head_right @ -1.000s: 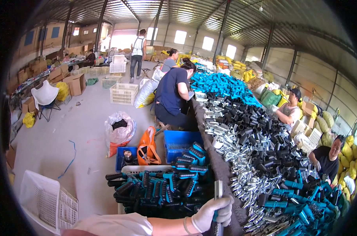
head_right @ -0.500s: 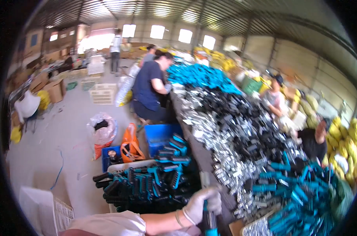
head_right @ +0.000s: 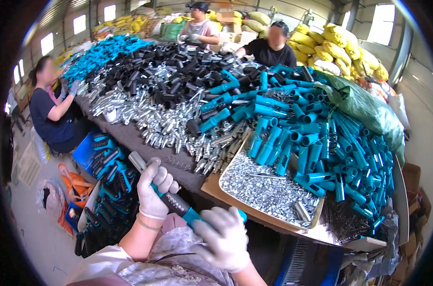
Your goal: Assembling mechanical components by manually inserting metal springs and rods into plastic housings at a factory workbench.
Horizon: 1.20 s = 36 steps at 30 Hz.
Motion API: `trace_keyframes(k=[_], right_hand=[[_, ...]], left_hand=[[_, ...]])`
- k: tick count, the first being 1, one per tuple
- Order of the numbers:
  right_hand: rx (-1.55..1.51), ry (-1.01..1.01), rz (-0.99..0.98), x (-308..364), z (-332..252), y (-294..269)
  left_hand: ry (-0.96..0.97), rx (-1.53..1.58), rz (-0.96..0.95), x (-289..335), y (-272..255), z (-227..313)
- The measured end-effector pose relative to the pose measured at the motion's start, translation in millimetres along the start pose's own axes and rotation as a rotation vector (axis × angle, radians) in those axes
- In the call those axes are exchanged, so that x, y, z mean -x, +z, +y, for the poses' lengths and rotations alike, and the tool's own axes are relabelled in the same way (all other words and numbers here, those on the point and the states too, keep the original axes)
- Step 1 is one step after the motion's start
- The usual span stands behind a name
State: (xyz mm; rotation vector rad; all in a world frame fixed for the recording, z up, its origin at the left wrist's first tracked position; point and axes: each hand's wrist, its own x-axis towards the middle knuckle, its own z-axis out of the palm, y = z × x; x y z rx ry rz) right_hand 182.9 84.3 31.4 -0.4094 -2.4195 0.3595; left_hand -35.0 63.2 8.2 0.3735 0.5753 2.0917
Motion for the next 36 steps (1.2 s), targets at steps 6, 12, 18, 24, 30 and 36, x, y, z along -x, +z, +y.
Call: trace_keyframes(k=[6, 12, 18, 24, 30, 36], right_hand=[[-0.787, 0.554, -0.068, 35.0, 10.8, 68.0], [-1.756, 0.648, -0.286, 57.7, 14.1, 98.4], [-1.455, 0.88, 0.214, 75.4, 26.8, 64.0], [-1.325, 0.801, 0.251, 72.4, 14.1, 83.2], [-1.259, 0.796, 0.069, 58.2, 5.4, 71.5], [-1.21, 0.764, 0.131, 73.5, 2.4, 72.4]], left_hand=[[-0.158, 0.011, -0.149, 28.6, 5.4, -15.4], [-0.318, -0.765, -0.637, 20.2, -2.1, -29.0], [0.463, -1.954, -0.339, -81.6, -13.9, 32.7], [0.28, -2.278, -0.138, -144.1, -59.9, 78.3], [0.345, -2.434, -0.192, -139.8, -66.0, 53.3], [0.197, -2.27, -0.264, -131.4, -75.6, 67.1]])
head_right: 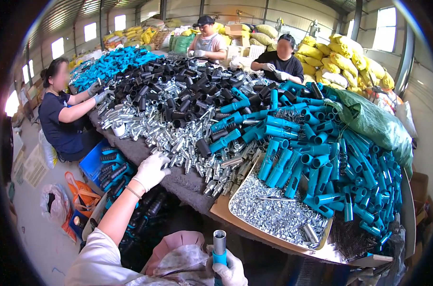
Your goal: Assembling mechanical components by manually inserting metal springs and rods into plastic housings at a factory workbench.
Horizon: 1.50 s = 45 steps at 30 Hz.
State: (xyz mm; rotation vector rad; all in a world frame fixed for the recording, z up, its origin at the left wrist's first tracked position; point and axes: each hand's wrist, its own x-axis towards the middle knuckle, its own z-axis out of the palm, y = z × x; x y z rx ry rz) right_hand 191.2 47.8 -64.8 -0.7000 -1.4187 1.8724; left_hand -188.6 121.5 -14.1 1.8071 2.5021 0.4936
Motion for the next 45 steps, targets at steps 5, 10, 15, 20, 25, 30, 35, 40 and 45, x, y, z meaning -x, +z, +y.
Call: trace_keyframes(k=[5, 10, 15, 20, 25, 30, 35, 40, 45], right_hand=[[0.128, -0.122, -0.003, -2.0, -2.8, 11.5], [0.477, -0.067, 0.005, -2.5, -26.8, 15.8], [0.823, -0.245, 0.057, -12.4, -19.3, 15.5], [1.184, -0.239, 0.162, -8.3, -26.0, 25.3], [1.144, -0.302, 0.162, 0.4, -23.6, 24.5], [-0.01, 0.234, -0.372, 11.0, -30.2, 0.4], [0.584, -0.02, -0.064, 21.9, -24.3, -1.3], [0.83, -0.017, -0.049, 17.8, -53.3, 3.8], [0.856, -0.05, -0.123, 21.8, -50.0, -1.4]], left_hand=[[-0.054, 0.039, 0.067, 12.9, 0.2, -4.3], [0.094, 0.807, 0.231, 41.9, 23.6, 1.9], [0.012, 1.341, -0.144, 138.1, -4.9, 97.1], [-0.02, 1.081, 0.004, 158.8, 5.1, 117.7], [-0.043, 1.242, -0.051, 168.2, 8.3, 117.8], [0.509, 1.567, -0.567, 155.2, -0.6, 105.3], [0.5, 1.044, -0.57, 135.5, -46.2, 101.1], [0.748, 0.613, -0.393, 146.5, -29.3, 108.1], [0.818, 0.555, -0.396, 143.9, -43.6, 108.9]])
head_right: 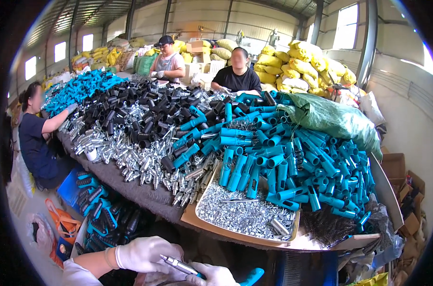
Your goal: Assembling mechanical components by manually inserting metal springs and rods into plastic housings at a factory workbench.
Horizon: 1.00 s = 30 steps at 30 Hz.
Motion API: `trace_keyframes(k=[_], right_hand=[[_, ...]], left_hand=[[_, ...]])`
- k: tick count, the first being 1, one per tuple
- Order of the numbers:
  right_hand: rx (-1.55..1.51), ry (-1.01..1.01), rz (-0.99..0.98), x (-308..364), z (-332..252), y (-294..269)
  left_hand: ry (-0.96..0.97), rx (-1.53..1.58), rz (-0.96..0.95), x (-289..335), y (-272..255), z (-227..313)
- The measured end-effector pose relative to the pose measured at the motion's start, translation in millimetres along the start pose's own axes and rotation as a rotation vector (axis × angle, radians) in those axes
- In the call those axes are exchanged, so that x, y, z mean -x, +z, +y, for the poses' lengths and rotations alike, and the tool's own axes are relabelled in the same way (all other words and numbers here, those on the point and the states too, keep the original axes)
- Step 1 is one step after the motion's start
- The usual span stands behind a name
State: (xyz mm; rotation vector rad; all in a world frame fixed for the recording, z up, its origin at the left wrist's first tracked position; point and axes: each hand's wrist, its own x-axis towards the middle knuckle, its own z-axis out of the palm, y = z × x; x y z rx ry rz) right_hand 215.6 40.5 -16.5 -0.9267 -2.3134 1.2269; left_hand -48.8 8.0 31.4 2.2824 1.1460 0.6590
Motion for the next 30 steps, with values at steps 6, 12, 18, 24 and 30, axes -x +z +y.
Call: trace_keyframes(k=[6, 12, 18, 24, 30], right_hand=[[0.052, -0.014, 0.038, -1.4, -2.4, -0.6], [0.195, -0.029, 0.051, -2.1, -13.3, -0.8], [0.107, -0.006, 0.088, 2.7, -8.3, -3.8], [0.171, -0.046, 0.072, 0.3, -9.3, -1.1], [0.285, 0.007, 0.028, 1.9, -15.7, -7.3]], left_hand=[[0.285, -0.168, 0.119, 3.8, 10.0, -4.4], [-0.408, 0.392, -0.009, 3.6, 3.7, -3.9], [0.321, -0.424, 0.188, 7.0, -0.6, 17.6], [0.15, -0.044, 0.156, 7.3, 19.0, -3.3], [-0.29, 0.083, 0.149, 10.7, 8.9, 9.8]])
